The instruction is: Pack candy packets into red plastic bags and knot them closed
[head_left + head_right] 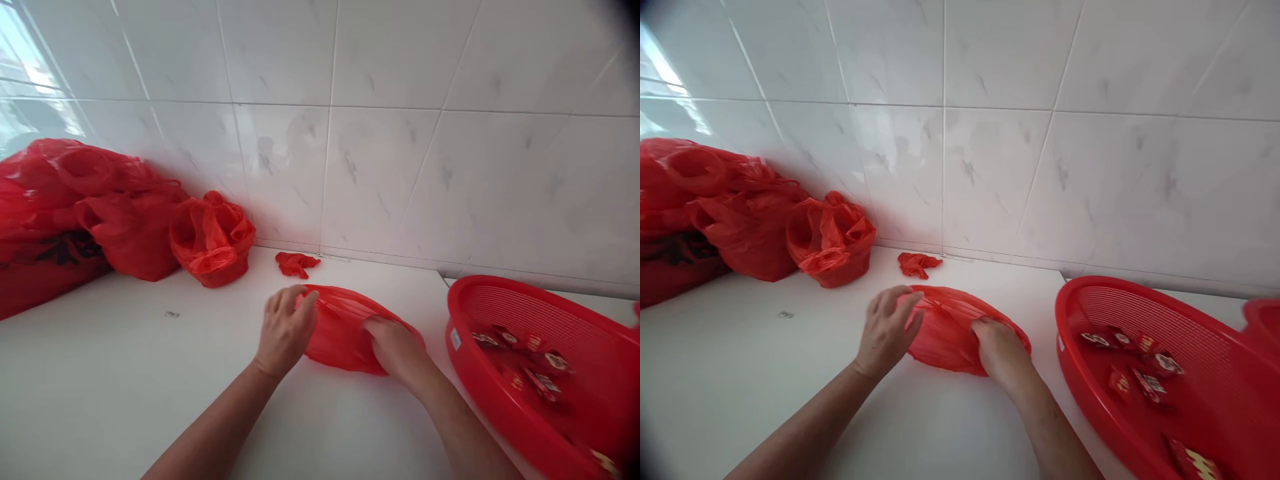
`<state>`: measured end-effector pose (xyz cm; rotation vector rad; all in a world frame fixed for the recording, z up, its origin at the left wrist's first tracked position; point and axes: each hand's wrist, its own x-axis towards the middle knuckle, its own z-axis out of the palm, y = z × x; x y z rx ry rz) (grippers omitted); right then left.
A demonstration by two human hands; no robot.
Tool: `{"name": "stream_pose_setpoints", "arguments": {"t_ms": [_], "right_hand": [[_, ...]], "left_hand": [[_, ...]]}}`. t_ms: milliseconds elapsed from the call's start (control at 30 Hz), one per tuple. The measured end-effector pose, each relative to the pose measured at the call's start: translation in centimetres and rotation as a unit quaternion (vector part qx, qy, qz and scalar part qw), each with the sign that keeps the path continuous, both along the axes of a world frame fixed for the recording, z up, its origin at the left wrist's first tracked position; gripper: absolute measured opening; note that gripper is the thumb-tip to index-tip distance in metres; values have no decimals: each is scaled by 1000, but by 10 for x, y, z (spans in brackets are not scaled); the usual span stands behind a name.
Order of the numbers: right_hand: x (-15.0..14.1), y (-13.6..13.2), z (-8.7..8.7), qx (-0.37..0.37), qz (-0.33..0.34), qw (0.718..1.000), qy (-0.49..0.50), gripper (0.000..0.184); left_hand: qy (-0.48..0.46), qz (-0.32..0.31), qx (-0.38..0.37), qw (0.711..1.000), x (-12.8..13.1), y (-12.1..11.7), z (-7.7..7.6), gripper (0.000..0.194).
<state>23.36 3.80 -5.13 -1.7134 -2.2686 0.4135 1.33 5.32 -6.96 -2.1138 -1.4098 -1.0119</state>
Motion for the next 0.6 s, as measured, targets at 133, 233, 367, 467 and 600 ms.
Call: {"name": "stream_pose_setpoints", "arguments": {"t_ms": [133, 233, 367, 467, 600], "right_hand": [[-10, -9, 19, 72, 35, 997, 21, 29], [-14, -24, 36, 120, 40, 991, 38, 28], [-4, -51, 65, 179, 5, 981, 68, 24], [27, -63, 82, 189, -66, 978, 51, 20], [104, -60, 82, 88, -200, 975, -25, 18]], "left_hand": [[-117, 45, -25, 992, -4, 6, -12, 57], [-214, 51, -178, 959, -9, 11, -21, 69], [-306, 55, -299, 902, -17, 15, -27, 58], [-357, 45, -342, 868, -20, 18, -29, 42], [-414, 13, -369, 832, -20, 19, -31, 29]]}}
